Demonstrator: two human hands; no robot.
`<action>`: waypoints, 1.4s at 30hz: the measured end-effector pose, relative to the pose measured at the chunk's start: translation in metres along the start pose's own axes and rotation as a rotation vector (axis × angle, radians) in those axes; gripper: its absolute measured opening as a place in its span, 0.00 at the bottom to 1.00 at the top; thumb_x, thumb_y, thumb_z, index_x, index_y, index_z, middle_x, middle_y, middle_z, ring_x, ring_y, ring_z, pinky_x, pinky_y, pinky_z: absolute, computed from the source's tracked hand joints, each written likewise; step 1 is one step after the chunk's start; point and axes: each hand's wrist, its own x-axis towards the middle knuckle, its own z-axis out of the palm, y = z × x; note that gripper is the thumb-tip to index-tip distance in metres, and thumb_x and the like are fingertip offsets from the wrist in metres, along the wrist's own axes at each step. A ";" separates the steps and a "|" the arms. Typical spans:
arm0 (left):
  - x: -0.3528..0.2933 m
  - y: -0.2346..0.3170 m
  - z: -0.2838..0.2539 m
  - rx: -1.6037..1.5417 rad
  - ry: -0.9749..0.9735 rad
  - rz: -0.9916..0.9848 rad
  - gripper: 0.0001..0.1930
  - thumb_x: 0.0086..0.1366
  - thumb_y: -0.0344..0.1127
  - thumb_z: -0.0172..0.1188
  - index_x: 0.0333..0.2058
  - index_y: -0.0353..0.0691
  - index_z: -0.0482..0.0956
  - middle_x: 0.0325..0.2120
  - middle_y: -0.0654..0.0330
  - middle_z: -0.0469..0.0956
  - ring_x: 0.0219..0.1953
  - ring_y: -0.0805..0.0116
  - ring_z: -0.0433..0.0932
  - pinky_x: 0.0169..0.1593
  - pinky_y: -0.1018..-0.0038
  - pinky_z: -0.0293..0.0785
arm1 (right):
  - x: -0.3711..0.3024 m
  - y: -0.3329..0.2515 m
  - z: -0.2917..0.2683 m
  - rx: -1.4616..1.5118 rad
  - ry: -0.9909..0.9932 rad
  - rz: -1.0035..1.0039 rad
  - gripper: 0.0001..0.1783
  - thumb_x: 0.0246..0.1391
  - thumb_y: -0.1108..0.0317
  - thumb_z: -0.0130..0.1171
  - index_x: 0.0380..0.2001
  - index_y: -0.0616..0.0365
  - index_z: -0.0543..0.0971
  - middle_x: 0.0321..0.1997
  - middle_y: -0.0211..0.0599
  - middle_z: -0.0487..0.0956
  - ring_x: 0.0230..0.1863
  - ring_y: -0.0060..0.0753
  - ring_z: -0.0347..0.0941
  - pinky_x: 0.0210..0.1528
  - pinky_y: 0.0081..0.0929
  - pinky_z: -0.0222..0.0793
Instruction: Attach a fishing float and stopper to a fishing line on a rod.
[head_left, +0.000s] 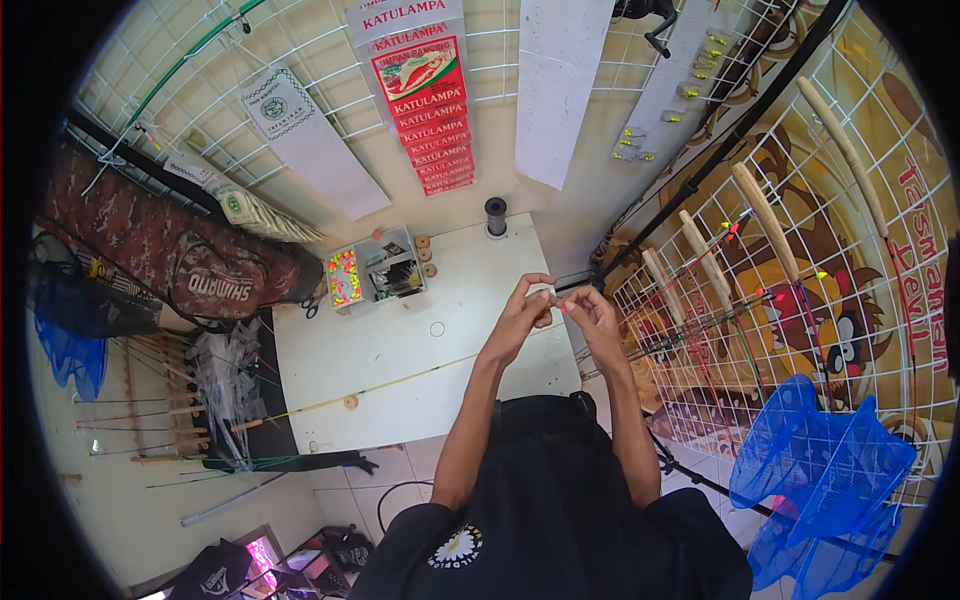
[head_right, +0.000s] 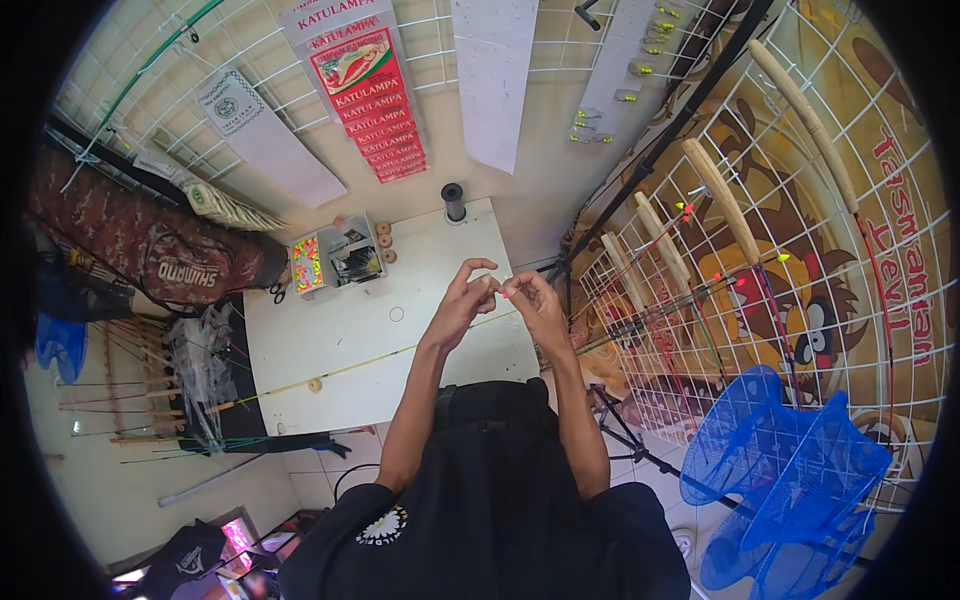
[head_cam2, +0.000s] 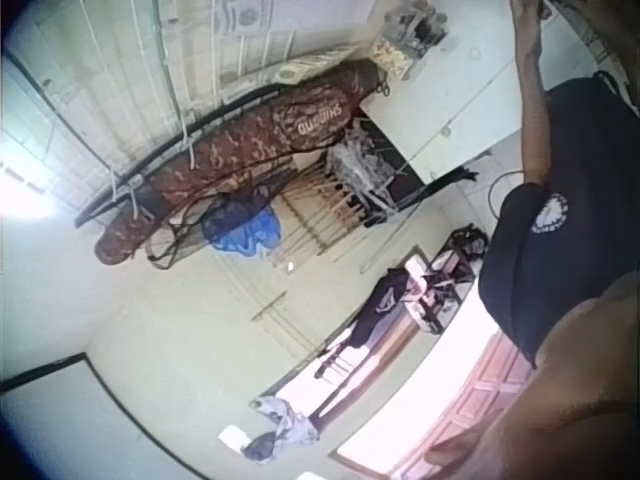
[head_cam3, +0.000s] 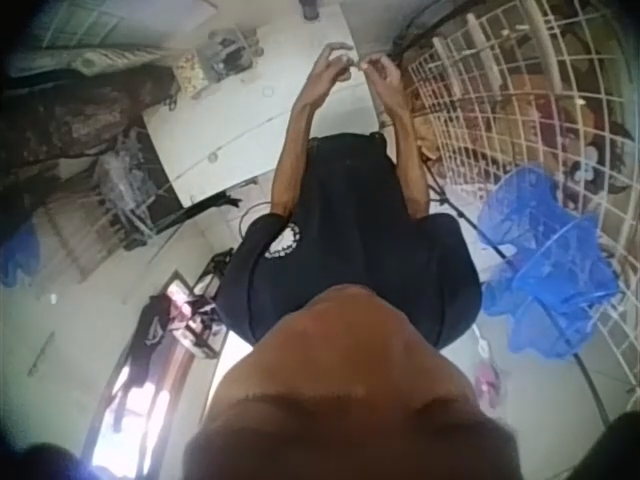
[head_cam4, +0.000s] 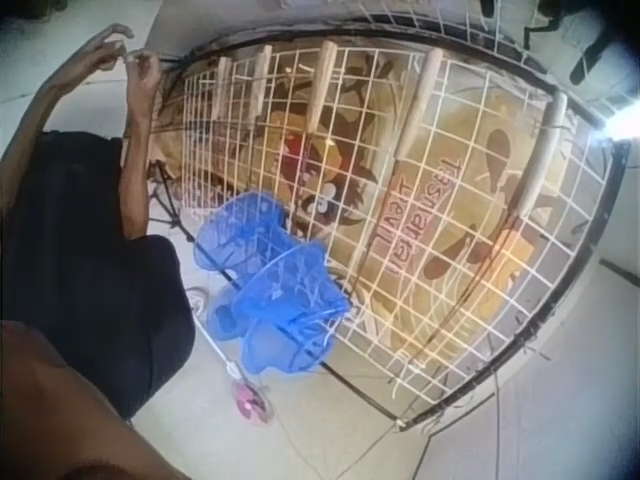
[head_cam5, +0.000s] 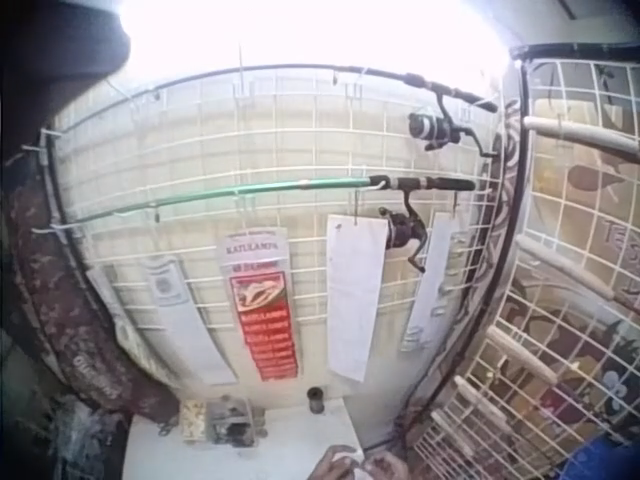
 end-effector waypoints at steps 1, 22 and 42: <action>-0.001 0.000 0.002 -0.062 0.001 0.011 0.12 0.71 0.36 0.48 0.50 0.42 0.64 0.28 0.65 0.70 0.27 0.78 0.60 0.33 0.80 0.58 | 0.000 0.002 -0.001 0.000 -0.001 0.000 0.05 0.59 0.70 0.57 0.34 0.58 0.72 0.34 0.26 0.73 0.39 0.17 0.68 0.46 0.18 0.63; -0.004 0.006 -0.006 0.028 -0.012 0.118 0.20 0.65 0.38 0.61 0.51 0.39 0.67 0.28 0.66 0.71 0.32 0.75 0.66 0.44 0.75 0.64 | -0.002 -0.001 -0.002 0.087 -0.038 0.029 0.05 0.58 0.71 0.56 0.33 0.57 0.70 0.32 0.27 0.74 0.37 0.16 0.67 0.43 0.18 0.61; 0.002 0.005 -0.005 -0.048 0.155 0.203 0.14 0.62 0.29 0.62 0.45 0.34 0.72 0.31 0.60 0.74 0.37 0.71 0.77 0.46 0.73 0.73 | 0.003 0.002 0.004 0.082 -0.027 0.071 0.04 0.60 0.69 0.54 0.35 0.57 0.71 0.33 0.28 0.74 0.39 0.17 0.67 0.49 0.20 0.60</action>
